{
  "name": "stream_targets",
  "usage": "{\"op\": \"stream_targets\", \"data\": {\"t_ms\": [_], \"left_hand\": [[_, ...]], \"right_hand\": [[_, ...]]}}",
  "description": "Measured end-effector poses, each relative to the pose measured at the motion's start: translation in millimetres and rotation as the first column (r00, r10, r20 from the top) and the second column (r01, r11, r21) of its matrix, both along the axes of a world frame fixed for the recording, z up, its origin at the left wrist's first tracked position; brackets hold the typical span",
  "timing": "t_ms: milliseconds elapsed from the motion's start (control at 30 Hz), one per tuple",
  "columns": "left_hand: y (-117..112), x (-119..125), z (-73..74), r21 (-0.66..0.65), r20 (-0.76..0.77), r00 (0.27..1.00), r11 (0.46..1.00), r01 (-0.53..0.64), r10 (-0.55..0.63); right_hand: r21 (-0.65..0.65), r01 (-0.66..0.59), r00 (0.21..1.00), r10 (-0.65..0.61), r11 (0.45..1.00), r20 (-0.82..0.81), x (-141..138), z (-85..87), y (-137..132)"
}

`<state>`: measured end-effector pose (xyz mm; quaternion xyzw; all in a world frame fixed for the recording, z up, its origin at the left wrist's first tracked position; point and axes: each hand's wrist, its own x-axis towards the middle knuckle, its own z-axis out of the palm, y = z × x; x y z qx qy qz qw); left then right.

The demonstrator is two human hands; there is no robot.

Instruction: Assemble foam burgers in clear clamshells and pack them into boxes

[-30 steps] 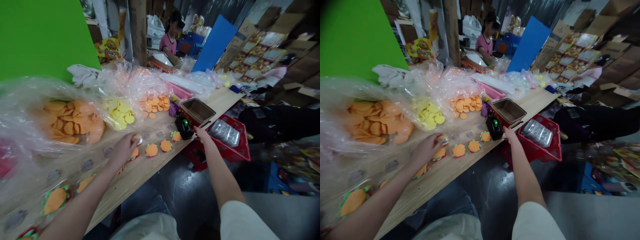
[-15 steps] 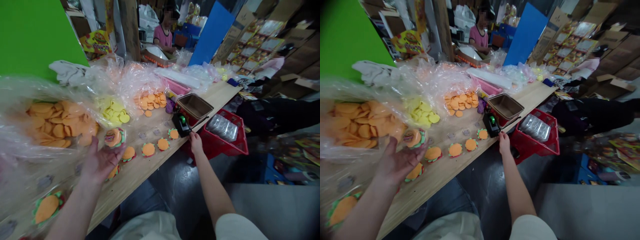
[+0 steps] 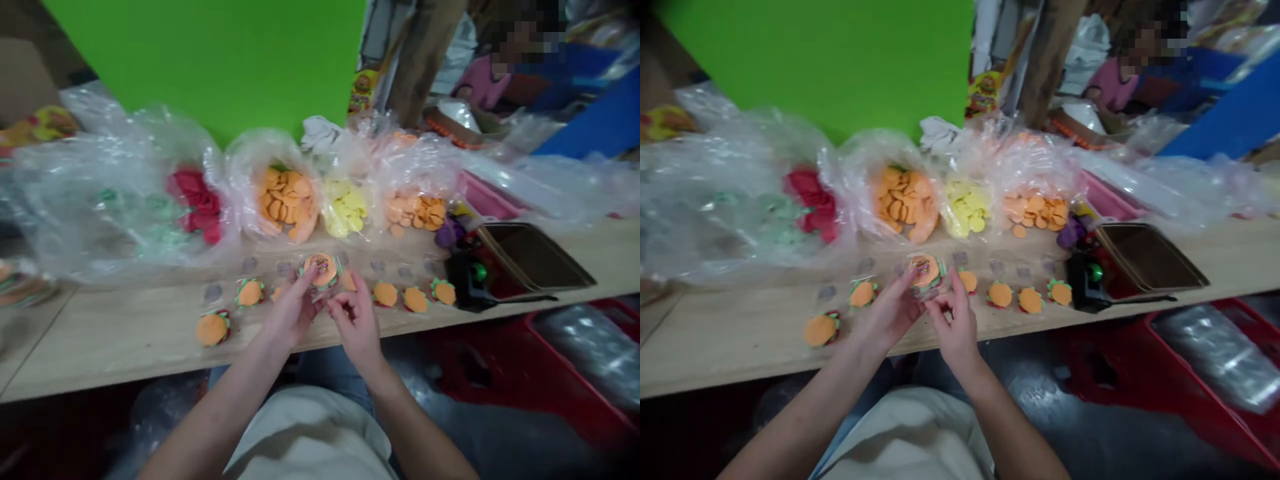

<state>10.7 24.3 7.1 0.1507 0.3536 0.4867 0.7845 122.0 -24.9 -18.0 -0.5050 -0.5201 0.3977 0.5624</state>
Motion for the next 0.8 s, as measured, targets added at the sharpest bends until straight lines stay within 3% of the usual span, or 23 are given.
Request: {"op": "stream_targets", "data": {"t_ms": [200, 433, 533, 600, 700, 800], "left_hand": [[-12.5, -47.8, 2.0, 0.082, -0.033, 0.979, 0.977, -0.197, 0.2], [-21.4, -56.7, 5.3, 0.139, -0.024, 0.975, 0.966, -0.216, 0.221], [-21.0, -62.6, 7.5, 0.153, -0.021, 0.972, 0.962, -0.228, 0.234], [-19.3, -69.9, 7.1, 0.153, -0.014, 0.968, 0.957, -0.247, 0.252], [-17.8, -82.5, 5.0, 0.178, -0.038, 0.945, 0.933, -0.312, 0.324], [-20.2, -91.3, 3.5, 0.24, -0.083, 0.91, 0.894, -0.378, 0.406]], "right_hand": [[-0.006, -0.008, 0.999, 0.008, 1.0, 0.037, -41.2, -1.3, 6.3], [-0.056, 0.053, 0.998, -0.051, 0.997, 0.047, -70.8, 0.8, 9.5], [-0.137, -0.008, 1.0, 0.006, 0.991, -0.012, -74.7, -5.8, 9.4], [-0.163, -0.016, 0.997, 0.028, 0.986, 0.071, -70.6, -9.7, 5.5], [-0.093, 0.098, 0.949, -0.065, 0.991, 0.309, -63.2, -8.2, -3.5], [-0.153, 0.03, 0.954, 0.017, 0.988, 0.3, -69.1, 1.6, -6.8]]}}
